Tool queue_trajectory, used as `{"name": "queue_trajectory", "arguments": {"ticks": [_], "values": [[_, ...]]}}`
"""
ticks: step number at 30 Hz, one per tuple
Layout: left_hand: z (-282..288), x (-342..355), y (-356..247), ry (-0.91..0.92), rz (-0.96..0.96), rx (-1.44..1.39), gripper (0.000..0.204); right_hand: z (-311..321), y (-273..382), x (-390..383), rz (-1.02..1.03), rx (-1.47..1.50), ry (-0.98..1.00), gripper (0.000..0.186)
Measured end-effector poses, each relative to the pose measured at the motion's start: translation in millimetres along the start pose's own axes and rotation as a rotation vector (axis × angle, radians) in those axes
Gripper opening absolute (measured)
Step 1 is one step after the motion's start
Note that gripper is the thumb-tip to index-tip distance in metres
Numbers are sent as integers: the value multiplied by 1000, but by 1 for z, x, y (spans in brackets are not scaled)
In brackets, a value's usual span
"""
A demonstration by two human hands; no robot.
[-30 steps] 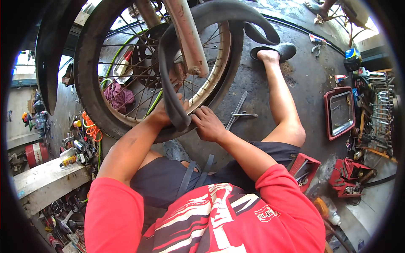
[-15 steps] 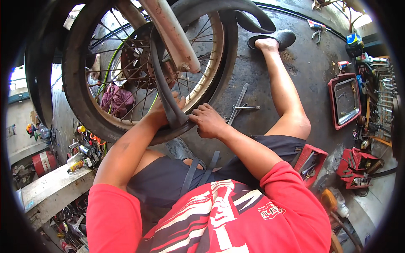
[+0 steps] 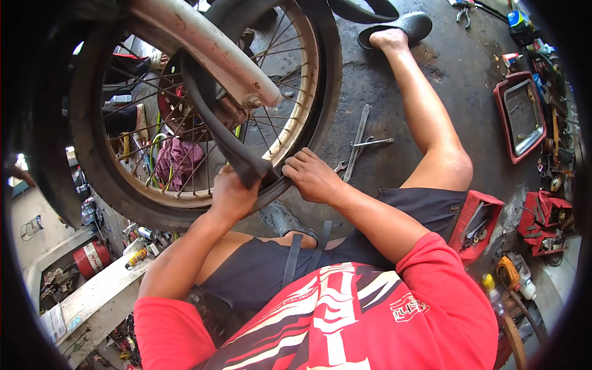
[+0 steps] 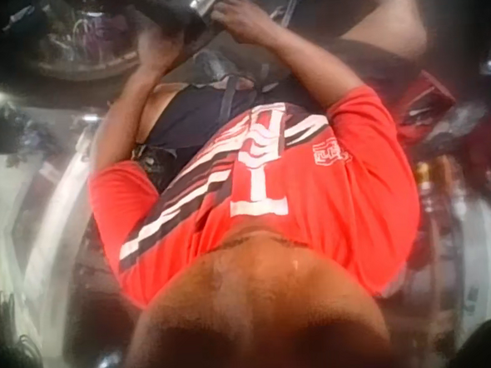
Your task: The person repairs a motorcycle tire by using a pry bar to pull the tire bead over the rim and then pulling out the inner tube by hand.
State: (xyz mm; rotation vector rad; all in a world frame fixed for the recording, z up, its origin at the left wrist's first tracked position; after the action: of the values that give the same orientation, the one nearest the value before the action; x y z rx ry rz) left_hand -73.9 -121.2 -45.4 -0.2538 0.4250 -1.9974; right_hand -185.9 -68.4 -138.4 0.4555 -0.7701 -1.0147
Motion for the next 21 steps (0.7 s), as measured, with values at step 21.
{"name": "queue_trajectory", "arguments": {"ticks": [21], "values": [[5, -8, -11, -92, -209, -148, 25, -8, -7, 12, -288, 462, -375, 13]]}}
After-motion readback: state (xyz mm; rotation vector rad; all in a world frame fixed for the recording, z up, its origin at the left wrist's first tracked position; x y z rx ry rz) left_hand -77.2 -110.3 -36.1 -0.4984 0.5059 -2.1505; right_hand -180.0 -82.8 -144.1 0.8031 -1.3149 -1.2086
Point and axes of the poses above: each hand's wrist, its own x-axis towards the middle knuckle, its own z-axis out of the back of the hand, y = z × x, the point moved 9 cm from there along x, towards the middle knuckle, and after that the axes turned 12 degrees about -y, right-handed, at the moved point
